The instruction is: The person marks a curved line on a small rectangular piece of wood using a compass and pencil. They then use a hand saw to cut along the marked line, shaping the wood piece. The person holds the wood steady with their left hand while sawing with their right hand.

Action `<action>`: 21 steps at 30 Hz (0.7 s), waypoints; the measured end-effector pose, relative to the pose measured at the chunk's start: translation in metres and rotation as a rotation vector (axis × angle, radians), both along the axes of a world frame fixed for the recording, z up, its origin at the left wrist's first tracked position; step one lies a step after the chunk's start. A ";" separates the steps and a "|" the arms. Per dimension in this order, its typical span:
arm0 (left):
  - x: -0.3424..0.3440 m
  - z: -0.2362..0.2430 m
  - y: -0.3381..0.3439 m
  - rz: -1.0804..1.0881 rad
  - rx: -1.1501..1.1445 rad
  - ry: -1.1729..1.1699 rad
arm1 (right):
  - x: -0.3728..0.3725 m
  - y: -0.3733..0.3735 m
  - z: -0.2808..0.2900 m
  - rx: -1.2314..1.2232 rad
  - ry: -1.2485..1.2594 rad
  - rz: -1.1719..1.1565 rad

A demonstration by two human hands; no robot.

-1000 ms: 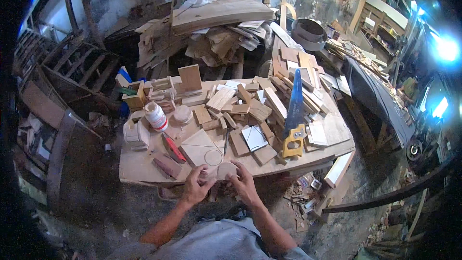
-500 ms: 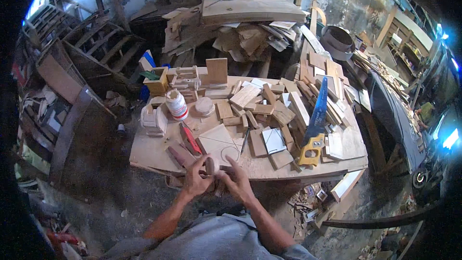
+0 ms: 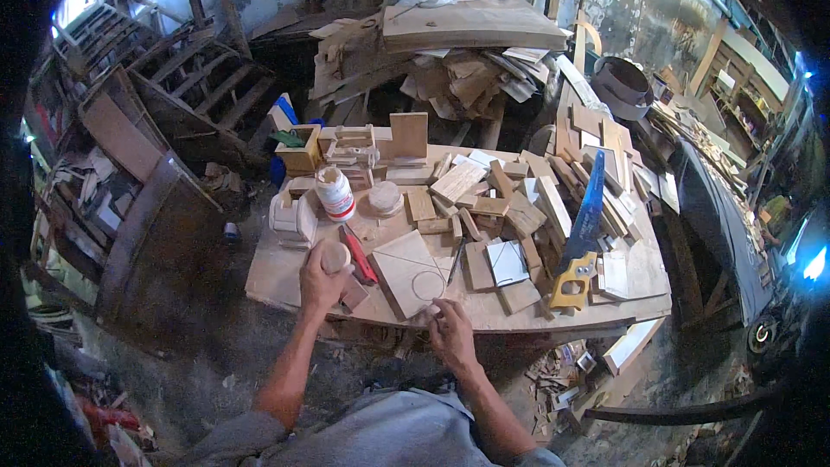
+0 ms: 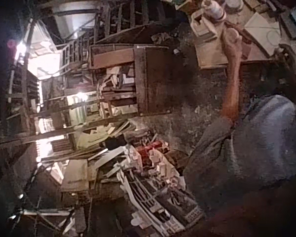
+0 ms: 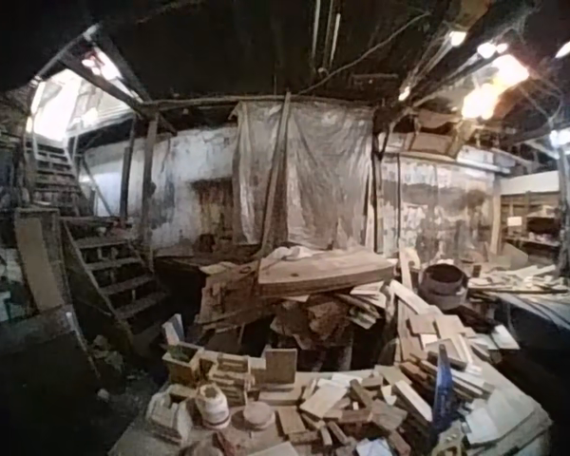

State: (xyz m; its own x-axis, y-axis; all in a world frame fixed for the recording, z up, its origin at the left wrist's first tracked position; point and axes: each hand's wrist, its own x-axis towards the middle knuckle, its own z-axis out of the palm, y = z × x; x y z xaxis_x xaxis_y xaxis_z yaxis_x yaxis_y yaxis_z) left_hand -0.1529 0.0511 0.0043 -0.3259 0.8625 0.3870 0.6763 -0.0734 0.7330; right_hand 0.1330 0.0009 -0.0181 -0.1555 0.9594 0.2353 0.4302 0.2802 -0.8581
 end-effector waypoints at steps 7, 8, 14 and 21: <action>0.005 -0.015 0.064 -0.083 -0.053 0.194 | -0.004 -0.003 -0.003 0.027 0.011 -0.007; 0.009 -0.020 0.072 -0.091 -0.017 0.235 | 0.000 -0.002 -0.009 0.063 -0.031 -0.017; 0.025 -0.020 0.127 -0.124 0.020 0.142 | 0.002 -0.002 -0.011 0.102 -0.058 -0.046; 0.037 -0.010 0.172 -0.131 0.055 0.233 | 0.006 -0.006 -0.020 0.052 -0.080 -0.042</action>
State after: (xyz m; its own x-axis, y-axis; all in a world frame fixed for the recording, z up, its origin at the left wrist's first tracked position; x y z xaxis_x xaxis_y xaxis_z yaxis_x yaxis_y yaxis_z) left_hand -0.1158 0.2228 -0.0059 -0.1098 0.8670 0.4861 0.8084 -0.2066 0.5511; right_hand 0.1388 -0.0055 -0.0377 -0.1358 0.9521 0.2739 0.5086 0.3042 -0.8055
